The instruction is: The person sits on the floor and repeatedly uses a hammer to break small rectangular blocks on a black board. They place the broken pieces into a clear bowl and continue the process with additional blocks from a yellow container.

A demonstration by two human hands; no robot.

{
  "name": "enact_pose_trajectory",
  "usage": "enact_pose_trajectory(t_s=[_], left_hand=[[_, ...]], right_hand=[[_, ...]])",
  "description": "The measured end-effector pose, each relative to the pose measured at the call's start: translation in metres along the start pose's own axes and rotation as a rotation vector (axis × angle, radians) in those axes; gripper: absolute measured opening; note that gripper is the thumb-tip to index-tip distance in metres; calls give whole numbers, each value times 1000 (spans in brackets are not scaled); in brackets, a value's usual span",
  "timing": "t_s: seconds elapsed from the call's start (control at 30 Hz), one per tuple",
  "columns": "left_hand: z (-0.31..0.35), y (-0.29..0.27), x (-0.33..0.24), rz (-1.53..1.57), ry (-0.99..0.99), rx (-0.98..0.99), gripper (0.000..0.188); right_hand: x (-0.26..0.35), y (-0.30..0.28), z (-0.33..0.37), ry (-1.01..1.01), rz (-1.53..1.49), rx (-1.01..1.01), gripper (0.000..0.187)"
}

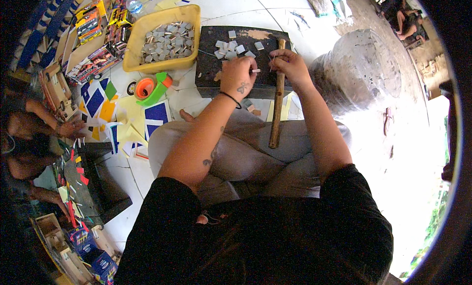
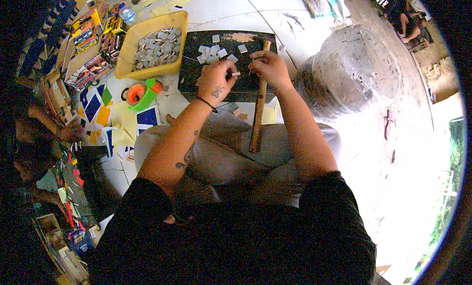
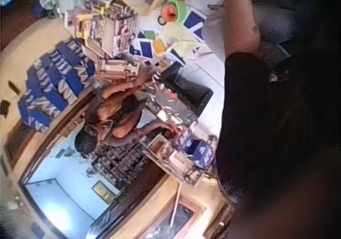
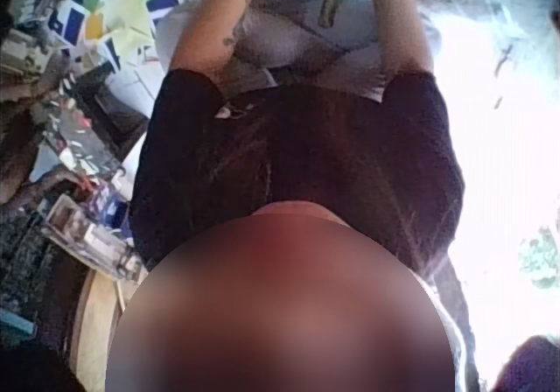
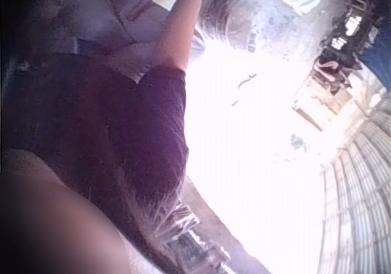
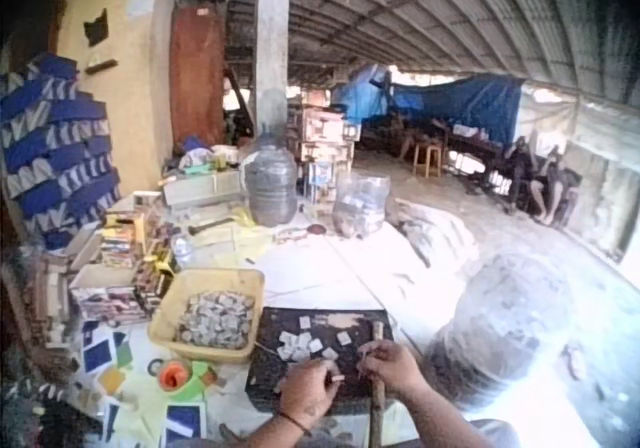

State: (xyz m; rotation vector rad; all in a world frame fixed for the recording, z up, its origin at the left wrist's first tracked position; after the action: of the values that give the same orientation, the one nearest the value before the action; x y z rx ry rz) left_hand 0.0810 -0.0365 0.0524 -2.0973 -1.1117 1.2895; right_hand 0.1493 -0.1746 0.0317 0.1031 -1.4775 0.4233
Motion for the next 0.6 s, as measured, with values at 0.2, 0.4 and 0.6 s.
enact_pose_trajectory(t_s=[0.2,0.4,0.6], left_hand=[[5,-14,28,-12,-86,119,15],[7,-8,46,129,-211,130,15],[8,-8,49,128,-235,148,17]], right_hand=[[14,26,3,-210,105,52,7],[27,49,11,-408,235,-32,12],[37,60,14,-487,373,-28,12]])
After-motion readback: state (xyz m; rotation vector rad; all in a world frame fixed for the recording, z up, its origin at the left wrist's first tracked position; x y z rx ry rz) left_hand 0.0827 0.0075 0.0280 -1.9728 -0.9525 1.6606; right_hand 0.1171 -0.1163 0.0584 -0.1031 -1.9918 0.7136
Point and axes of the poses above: each hand's wrist, its own z-axis away from the middle knuckle, its own y-axis out of the palm, x = y × z, the point moved 9 cm from there along -z, towards the middle knuckle, and after that the axes turned 2 degrees about -x, right-handed, at the moved point
